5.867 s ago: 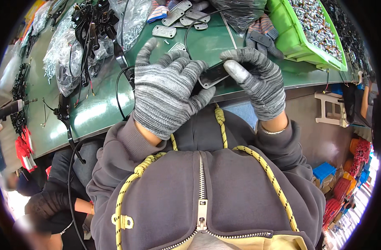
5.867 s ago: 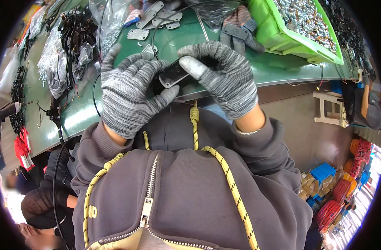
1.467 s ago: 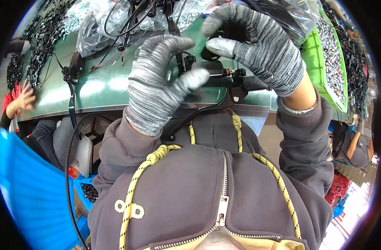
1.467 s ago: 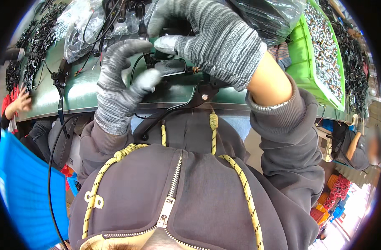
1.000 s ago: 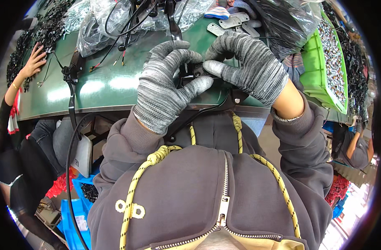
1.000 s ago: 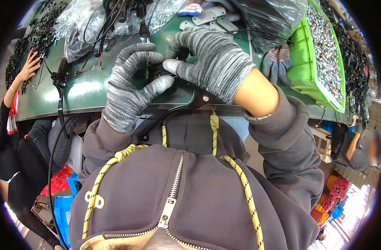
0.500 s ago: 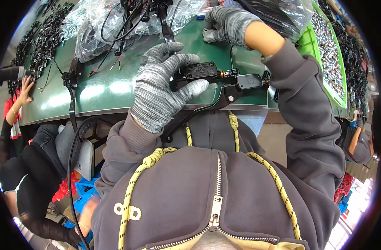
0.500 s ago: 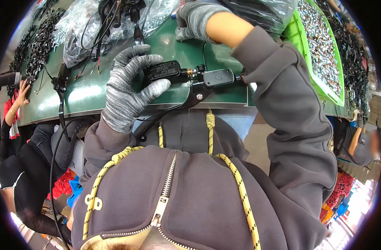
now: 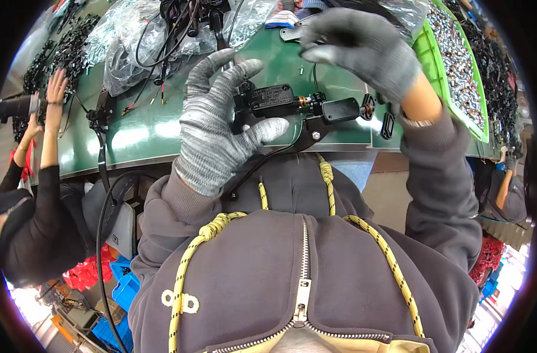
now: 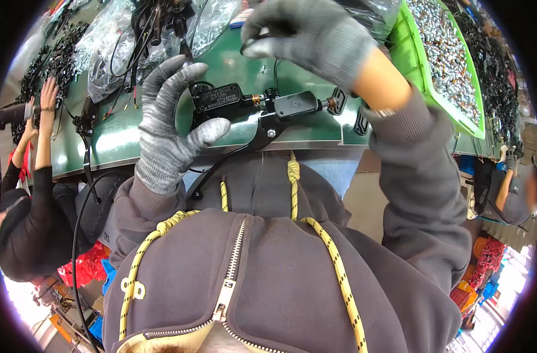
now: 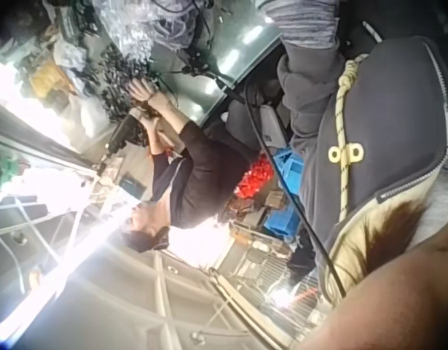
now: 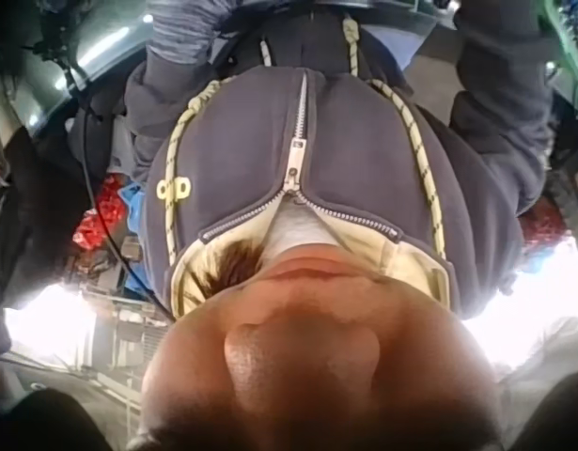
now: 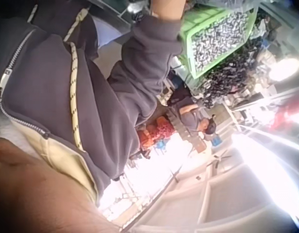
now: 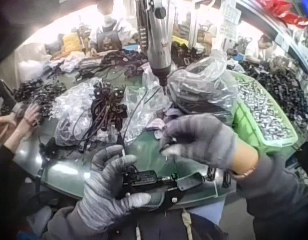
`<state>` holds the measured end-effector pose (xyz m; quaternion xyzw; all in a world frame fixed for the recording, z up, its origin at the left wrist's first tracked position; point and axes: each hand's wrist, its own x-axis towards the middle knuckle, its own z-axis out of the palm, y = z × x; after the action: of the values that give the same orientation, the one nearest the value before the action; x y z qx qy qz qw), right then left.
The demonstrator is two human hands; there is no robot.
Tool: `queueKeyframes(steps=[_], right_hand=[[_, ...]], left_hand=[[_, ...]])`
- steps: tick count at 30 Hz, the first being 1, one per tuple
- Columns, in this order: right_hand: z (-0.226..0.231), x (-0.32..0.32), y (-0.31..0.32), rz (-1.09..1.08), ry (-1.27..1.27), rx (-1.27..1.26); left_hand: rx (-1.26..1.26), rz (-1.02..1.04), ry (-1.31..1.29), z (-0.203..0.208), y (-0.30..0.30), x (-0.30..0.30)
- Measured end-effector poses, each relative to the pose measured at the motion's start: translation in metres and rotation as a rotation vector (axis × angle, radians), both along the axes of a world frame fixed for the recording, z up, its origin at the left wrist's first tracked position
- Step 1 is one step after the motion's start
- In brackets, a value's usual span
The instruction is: Assembling small black electronic or mechanical components using an electric screwdriver on a production line.
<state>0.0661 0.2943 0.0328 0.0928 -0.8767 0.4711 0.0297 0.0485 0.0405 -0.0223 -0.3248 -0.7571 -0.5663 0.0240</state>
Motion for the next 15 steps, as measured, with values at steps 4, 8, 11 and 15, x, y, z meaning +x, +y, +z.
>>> queueKeyframes(steps=[4, 8, 11, 15], right_hand=[[0.007, 0.056, 0.005, 0.03, 0.091, -0.19], [-0.005, 0.078, 0.016, -0.054, -0.008, -0.269], [-0.026, 0.082, 0.033, -0.073, 0.102, -0.143], [-0.023, 0.09, 0.033, -0.15, -0.05, -0.369]], left_hand=[[-0.014, -0.089, 0.103, 0.016, 0.013, 0.008], [-0.315, -0.172, 0.387, 0.032, 0.028, 0.007], [-0.398, -0.165, 0.523, 0.027, 0.037, 0.004], [-0.374, -0.164, 0.42, 0.022, 0.044, 0.002]])
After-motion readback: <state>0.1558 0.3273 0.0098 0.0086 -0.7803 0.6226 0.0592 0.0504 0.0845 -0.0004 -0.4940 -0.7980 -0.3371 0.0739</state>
